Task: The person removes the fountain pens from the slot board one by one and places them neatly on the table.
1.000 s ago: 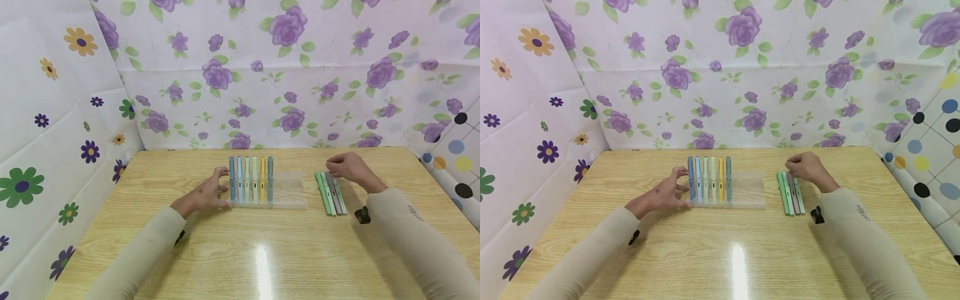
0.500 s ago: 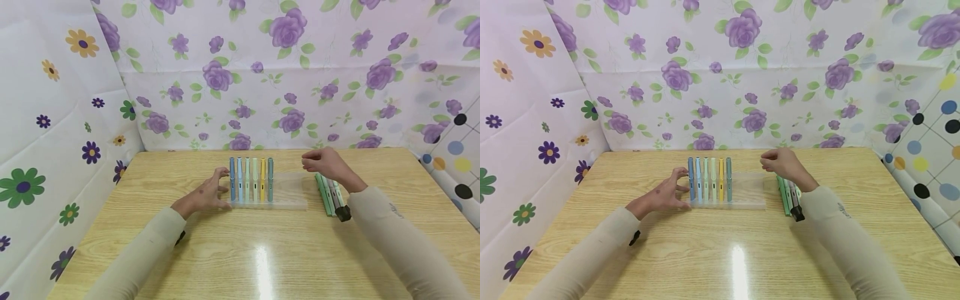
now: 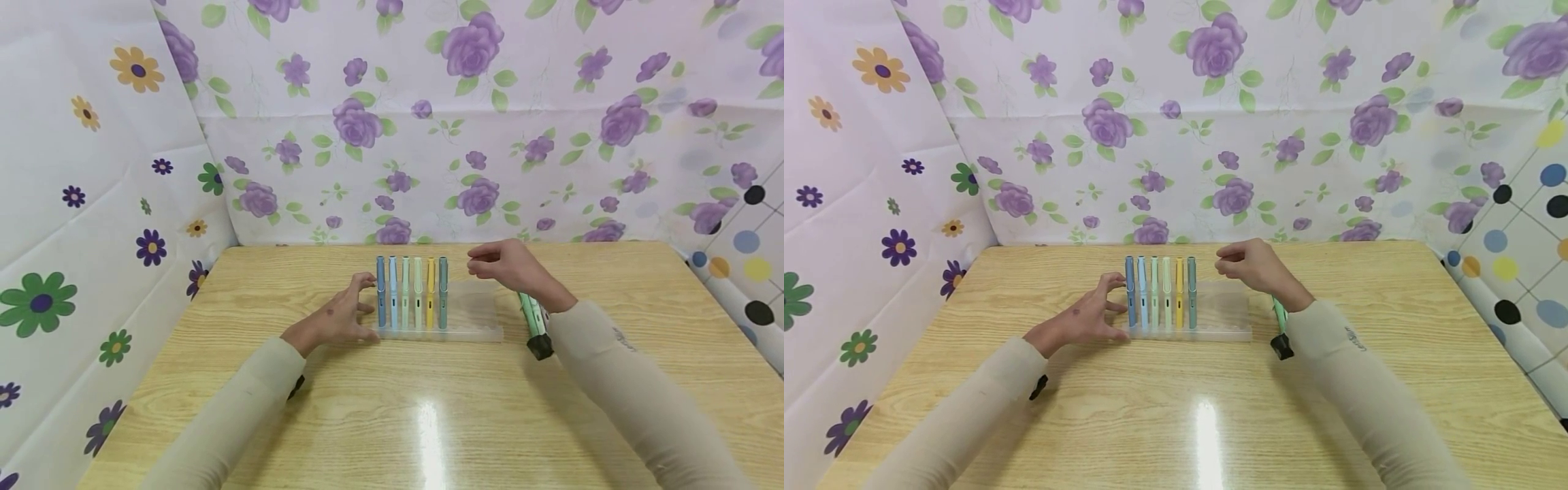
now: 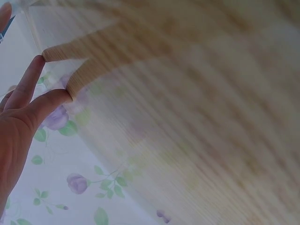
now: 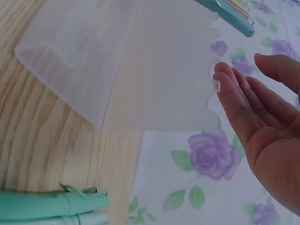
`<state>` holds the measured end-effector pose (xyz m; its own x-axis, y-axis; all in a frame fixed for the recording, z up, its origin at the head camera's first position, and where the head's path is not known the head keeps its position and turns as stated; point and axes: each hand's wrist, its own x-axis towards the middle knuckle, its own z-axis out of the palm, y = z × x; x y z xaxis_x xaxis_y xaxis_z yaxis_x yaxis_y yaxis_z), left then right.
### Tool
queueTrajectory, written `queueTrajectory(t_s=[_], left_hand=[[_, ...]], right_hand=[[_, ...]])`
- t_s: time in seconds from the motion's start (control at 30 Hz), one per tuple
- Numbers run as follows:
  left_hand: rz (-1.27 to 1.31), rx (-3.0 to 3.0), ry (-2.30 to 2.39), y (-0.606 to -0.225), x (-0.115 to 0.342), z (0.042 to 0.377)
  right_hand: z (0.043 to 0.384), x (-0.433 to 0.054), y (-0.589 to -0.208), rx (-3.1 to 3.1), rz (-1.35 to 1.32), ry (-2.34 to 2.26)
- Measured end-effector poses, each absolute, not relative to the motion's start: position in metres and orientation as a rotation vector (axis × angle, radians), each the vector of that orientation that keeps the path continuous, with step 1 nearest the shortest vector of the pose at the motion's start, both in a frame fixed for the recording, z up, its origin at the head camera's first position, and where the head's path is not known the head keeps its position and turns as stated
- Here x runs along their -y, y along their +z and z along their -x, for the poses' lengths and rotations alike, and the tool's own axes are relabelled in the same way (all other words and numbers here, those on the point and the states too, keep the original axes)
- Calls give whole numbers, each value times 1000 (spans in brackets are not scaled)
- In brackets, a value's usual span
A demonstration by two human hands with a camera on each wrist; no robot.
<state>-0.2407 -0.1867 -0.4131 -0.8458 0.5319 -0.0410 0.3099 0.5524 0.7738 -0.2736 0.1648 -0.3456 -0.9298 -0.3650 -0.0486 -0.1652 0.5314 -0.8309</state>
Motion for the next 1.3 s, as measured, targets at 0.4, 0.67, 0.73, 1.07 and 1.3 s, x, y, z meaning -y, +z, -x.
queueTrajectory(t_s=[0.4, 0.67, 0.73, 1.07, 1.3], left_hand=[[-689, -2523, 1170, -413, 187, 241], [-685, -2512, 1178, -413, 186, 242], [-684, -2515, 1176, -413, 186, 242], [-691, -2525, 1161, -414, 186, 241], [-694, -2529, 1165, -413, 186, 242]], right_hand=[[272, -138, -347, -2600, 631, -1272], [269, -131, -353, -2608, 624, -1335], [269, -129, -353, -2582, 619, -1364], [270, -141, -348, -2560, 614, -1435], [271, -154, -342, -2551, 572, -1445]])
